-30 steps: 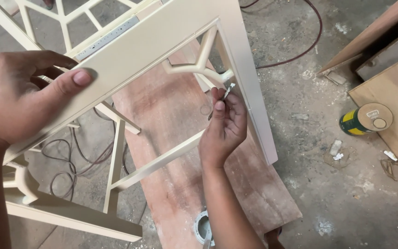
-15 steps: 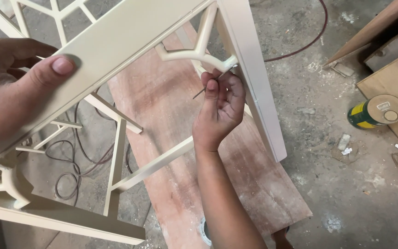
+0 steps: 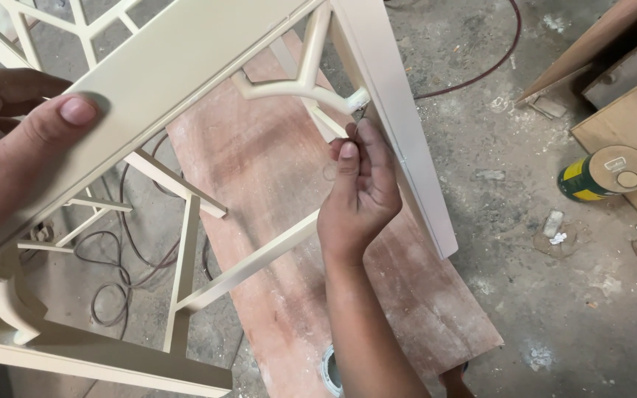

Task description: A person is touching up a white wooden chair frame using a small brush and a scraper to apply paint and filler to the joints.

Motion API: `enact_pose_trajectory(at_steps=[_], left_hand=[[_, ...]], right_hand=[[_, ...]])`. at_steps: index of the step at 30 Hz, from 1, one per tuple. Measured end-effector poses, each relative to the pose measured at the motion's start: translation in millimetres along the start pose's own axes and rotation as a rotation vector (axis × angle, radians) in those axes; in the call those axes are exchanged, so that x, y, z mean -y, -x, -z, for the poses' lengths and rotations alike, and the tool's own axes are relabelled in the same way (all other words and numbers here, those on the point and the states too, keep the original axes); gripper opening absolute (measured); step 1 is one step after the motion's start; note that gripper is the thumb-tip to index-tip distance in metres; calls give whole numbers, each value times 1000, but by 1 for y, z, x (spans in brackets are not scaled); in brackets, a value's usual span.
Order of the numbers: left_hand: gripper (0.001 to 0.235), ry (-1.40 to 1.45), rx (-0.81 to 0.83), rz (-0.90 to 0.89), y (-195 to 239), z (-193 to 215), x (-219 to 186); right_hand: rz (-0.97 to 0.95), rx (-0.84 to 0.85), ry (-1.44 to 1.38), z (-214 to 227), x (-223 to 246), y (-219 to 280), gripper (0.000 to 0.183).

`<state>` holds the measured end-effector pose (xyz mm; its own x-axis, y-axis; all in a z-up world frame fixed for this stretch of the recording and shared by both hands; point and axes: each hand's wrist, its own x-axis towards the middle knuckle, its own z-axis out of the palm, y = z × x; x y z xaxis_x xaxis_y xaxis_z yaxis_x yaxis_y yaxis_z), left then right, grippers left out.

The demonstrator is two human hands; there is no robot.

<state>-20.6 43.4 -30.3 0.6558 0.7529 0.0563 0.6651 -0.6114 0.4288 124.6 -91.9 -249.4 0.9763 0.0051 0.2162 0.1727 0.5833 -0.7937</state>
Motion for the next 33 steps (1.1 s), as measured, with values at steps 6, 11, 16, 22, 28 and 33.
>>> enact_pose_trajectory(at_steps=[6, 11, 16, 22, 28, 33], left_hand=[[60, 10, -10, -25, 1, -1, 0], [60, 10, -11, -30, 1, -1, 2], [61, -5, -2, -18, 2, 1, -6], [65, -41, 15, 5, 1, 1, -6], [60, -21, -18, -22, -1, -1, 0], [63, -46, -21, -8, -1, 1, -4]], right_hand=[[74, 90, 133, 14, 12, 6, 22], [103, 95, 236, 16, 20, -3, 23], [168, 203, 357, 25, 34, -2, 23], [220, 203, 386, 21, 38, -10, 24], [18, 179, 1, 20, 22, -2, 25], [18, 145, 97, 10, 17, -2, 23]])
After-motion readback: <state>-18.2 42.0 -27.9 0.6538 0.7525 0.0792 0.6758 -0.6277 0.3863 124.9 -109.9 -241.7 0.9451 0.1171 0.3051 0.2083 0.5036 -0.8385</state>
